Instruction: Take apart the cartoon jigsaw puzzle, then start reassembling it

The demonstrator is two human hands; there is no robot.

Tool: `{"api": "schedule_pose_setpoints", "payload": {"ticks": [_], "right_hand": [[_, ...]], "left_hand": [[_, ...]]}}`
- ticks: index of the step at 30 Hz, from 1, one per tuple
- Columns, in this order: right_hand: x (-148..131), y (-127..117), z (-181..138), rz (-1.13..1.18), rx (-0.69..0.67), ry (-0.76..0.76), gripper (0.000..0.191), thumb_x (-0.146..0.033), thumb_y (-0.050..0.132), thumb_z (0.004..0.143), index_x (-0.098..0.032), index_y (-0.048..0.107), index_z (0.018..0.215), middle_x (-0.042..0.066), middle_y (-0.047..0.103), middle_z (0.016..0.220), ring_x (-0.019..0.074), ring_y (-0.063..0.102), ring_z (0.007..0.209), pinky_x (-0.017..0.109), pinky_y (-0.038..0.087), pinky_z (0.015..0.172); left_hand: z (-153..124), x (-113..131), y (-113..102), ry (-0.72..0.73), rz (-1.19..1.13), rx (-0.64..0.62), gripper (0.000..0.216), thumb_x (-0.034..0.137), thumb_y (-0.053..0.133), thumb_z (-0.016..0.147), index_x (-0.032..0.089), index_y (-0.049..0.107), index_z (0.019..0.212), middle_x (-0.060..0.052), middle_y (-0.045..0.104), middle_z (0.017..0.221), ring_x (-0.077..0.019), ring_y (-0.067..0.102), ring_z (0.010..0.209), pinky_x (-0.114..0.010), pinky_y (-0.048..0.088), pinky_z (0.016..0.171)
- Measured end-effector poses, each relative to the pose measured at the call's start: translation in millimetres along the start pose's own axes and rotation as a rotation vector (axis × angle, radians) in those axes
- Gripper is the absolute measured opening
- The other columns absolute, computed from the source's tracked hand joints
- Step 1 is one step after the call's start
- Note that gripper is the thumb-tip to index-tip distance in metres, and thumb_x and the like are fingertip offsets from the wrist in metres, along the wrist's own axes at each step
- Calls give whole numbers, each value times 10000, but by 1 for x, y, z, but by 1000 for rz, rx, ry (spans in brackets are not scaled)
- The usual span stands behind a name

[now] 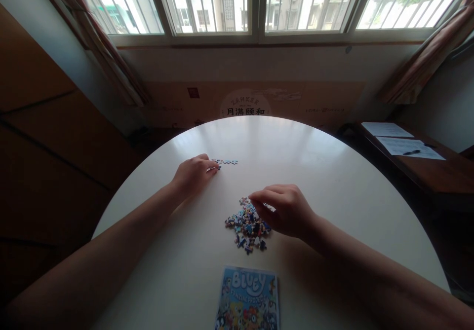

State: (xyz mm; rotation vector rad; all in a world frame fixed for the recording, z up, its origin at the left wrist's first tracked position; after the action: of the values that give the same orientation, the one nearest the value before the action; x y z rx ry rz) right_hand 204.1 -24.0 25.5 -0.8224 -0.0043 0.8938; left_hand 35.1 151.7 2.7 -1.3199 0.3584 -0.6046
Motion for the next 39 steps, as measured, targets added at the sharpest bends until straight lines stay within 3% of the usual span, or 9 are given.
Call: {"api": "schedule_pose_setpoints", "payload": {"ticks": [21,29,34,39], "right_hand": [[-4,1,3,-16,-2,-5,115,-154,621,877,-200,690,956,3,723,827,110,670,715,250,538,647],[-14,17,5,-71,-157,-8,142,-235,631,892,-231,714,1007,40,707,1009,193,640,1011,383,551,872],[-14,29,1,-180,-236,88,202,-315,671,886,-249,724,1069,78,591,1333,298,481,1322,533,460,1048],[-12,39,-2,-232,-320,184,266,-382,727,837,-248,724,1066,85,497,1445,348,375,1409,592,406,1087]], "left_hand": [[1,-1,0,-13,7,33,206,255,585,918,253,782,976,-37,683,963,-177,640,733,-281,449,638],[1,-1,-7,17,-50,134,212,242,612,901,230,755,1056,-41,687,1001,-173,643,734,-287,477,662],[-5,6,-25,102,-119,293,211,243,581,918,205,745,1047,-57,695,984,-157,629,704,-289,494,657],[-10,11,-35,109,-153,363,226,259,562,929,204,737,1061,-52,688,954,-156,624,700,-290,493,652]]}}
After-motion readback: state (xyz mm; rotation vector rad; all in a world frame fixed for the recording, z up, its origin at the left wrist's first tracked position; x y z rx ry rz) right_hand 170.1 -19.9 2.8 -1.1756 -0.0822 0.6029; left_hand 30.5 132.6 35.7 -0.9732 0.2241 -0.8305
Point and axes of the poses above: each hand's wrist, its own z-axis towards the middle knuckle, its own y-axis out of the palm, x = y × z, the point moved 8 cm from there along z, towards the middle knuckle
